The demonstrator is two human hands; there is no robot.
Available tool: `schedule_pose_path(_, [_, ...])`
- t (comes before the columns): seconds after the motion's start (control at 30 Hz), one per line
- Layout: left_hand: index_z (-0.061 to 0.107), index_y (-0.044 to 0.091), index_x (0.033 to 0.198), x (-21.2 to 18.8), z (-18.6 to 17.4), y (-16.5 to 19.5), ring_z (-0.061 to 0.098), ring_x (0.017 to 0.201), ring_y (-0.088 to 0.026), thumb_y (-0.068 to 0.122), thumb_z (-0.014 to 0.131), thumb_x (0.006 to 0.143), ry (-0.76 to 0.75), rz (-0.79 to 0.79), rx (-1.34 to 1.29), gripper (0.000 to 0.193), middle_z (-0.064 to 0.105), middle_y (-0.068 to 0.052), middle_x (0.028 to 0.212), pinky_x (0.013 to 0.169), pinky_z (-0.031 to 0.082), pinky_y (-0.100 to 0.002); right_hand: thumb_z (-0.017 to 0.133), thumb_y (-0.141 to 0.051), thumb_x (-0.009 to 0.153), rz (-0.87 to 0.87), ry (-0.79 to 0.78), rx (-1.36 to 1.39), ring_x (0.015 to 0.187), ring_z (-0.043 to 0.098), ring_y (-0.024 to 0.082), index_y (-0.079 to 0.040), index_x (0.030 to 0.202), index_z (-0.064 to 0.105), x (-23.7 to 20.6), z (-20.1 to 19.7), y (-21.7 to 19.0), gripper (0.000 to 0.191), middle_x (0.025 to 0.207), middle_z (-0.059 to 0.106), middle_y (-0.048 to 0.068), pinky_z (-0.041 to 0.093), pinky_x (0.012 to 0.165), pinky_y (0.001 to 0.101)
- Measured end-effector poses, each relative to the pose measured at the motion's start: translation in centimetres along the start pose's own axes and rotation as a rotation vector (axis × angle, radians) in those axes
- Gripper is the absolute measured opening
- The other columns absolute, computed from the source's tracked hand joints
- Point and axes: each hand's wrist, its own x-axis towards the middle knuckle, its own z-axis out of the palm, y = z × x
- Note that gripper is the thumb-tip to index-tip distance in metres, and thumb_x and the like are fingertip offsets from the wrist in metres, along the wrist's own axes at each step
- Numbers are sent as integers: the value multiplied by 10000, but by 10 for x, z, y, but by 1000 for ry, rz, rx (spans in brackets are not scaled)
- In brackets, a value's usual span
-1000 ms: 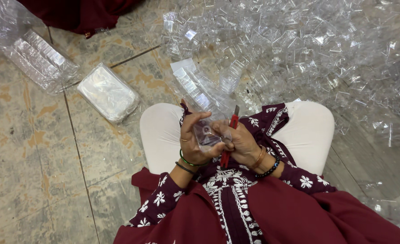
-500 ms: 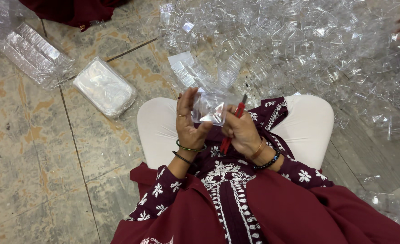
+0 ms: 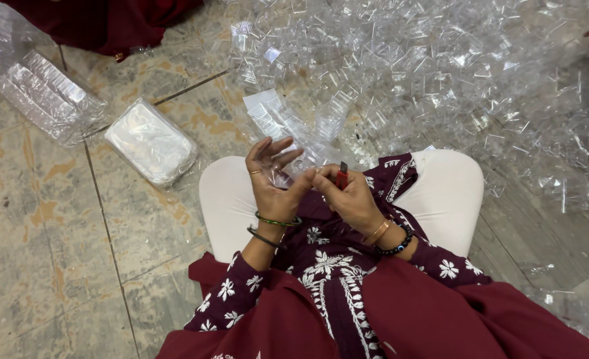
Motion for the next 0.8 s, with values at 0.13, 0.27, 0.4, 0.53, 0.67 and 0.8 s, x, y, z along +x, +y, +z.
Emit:
schedule_pose_path(0.13, [297, 91, 1499, 4, 6, 5, 660, 1195, -281, 66, 838, 850, 99, -113, -24, 845, 515, -191, 1415, 1043, 595, -406, 665, -201, 1010, 8, -78, 9, 495, 447, -16, -40, 1010, 712, 2, -3, -6, 168, 643, 559, -84, 339, 443, 171])
schedule_pose_path(0.27, [237, 95, 1527, 2, 11, -2, 625, 1244, -296, 53, 837, 844, 87, -99, -25, 910, 505, -195, 1415, 1026, 574, -396, 665, -190, 1002, -7, -11, 10, 499, 456, -3, -20, 1003, 690, 2, -3, -1, 172, 678, 599, -71, 349, 431, 181])
schedule_pose_path(0.4, [124, 110, 1578, -4, 14, -18, 532, 1340, -292, 23, 850, 846, 46, -42, -6, 1036, 468, -214, 1426, 1085, 515, -371, 610, -222, 1053, -22, 42, 86, 506, 445, -2, -21, 1040, 701, 1, -4, 8, 221, 649, 555, -76, 335, 439, 176])
schedule_pose_path(0.53, [191, 74, 1530, -1, 9, -33, 601, 1243, -264, 48, 809, 850, 74, -224, -169, 919, 548, -232, 1359, 980, 582, -356, 569, -212, 1040, -13, 74, 77, 496, 453, 7, -25, 1024, 688, 4, -2, 13, 222, 697, 616, -61, 351, 437, 188])
schedule_pose_path(0.67, [336, -19, 1449, 1, 4, -42, 626, 1146, -263, 24, 783, 882, 49, -323, -141, 724, 633, -269, 1297, 954, 564, -332, 551, -206, 1071, -80, 60, -34, 525, 427, -6, -30, 953, 640, 7, -5, 18, 230, 736, 618, -44, 343, 469, 183])
schedule_pose_path(0.8, [363, -13, 1414, 0, 1, -44, 625, 1189, -263, 38, 747, 893, 10, -454, -178, 650, 626, -247, 1302, 1006, 532, -340, 563, -185, 1094, -186, -19, -108, 599, 460, 21, -22, 957, 637, 8, -14, 23, 226, 724, 581, -31, 380, 539, 204])
